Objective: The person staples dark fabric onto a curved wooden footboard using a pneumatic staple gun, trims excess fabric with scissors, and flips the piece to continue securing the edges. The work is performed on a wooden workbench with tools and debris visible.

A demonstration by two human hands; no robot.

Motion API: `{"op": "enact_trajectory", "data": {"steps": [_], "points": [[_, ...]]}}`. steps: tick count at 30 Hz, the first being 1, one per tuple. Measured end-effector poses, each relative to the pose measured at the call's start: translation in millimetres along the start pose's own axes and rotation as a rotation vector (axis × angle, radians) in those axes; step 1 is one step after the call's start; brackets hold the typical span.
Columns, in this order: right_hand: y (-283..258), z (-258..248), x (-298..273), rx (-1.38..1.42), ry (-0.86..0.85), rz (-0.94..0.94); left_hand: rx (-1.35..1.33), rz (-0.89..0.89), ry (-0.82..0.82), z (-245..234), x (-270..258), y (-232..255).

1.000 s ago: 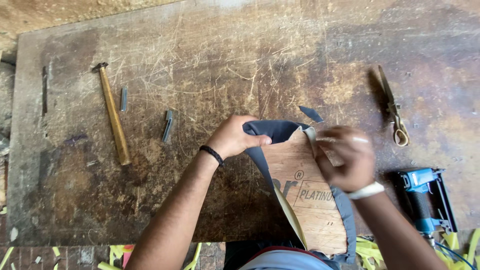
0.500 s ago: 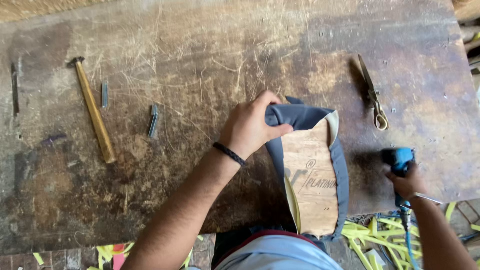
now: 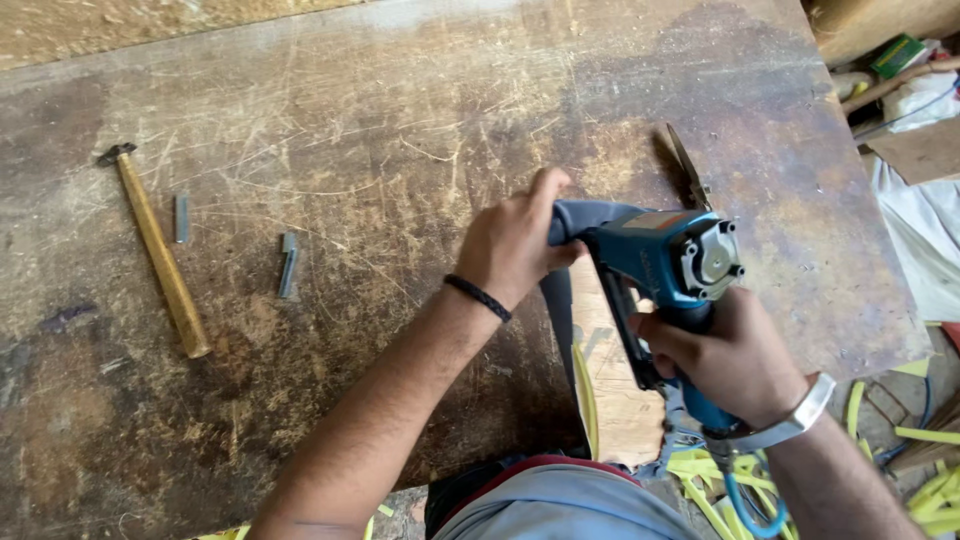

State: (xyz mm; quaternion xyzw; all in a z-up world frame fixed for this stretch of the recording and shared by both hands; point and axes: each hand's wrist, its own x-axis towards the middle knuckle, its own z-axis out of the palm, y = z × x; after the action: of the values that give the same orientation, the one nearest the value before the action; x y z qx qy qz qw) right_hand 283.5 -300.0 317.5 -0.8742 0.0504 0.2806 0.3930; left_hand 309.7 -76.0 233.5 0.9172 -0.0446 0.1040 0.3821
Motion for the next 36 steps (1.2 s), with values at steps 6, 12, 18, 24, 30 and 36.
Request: {"op": "enact_trajectory", "data": {"steps": [6, 12, 18, 24, 30, 36], "points": [[-13.3, -2.2, -5.5, -0.048, 0.033, -0.001, 0.068, -0.014, -0.092, -1.7, 0.2, 5.3], [-14.8, -0.5, -6.8, 0.003, 0.020, -0.005, 0.041, 0.008, -0.052, -3.3, -1.9, 5.9], [-22.9, 1.8, -7.2, -0.056, 0.000, 0.036, 0.057, -0.019, -0.085, -2.4, -0.9, 3.5], [-14.5, 0.1, 3.7, -0.113, -0.017, 0.020, 0.049, -0.099, -0.129, -1.1, 1.4, -1.3], [81.0, -35.0, 59.4, -0.036, 0.270, 0.070, -0.075, -0.282, -0.127, -11.9, -12.2, -74.2], [271.4, -39.8, 180.5, -0.443, 0.402, 0.058, -0.098, -0.771, -0.184, -33.1, -91.5, -172.7]]}}
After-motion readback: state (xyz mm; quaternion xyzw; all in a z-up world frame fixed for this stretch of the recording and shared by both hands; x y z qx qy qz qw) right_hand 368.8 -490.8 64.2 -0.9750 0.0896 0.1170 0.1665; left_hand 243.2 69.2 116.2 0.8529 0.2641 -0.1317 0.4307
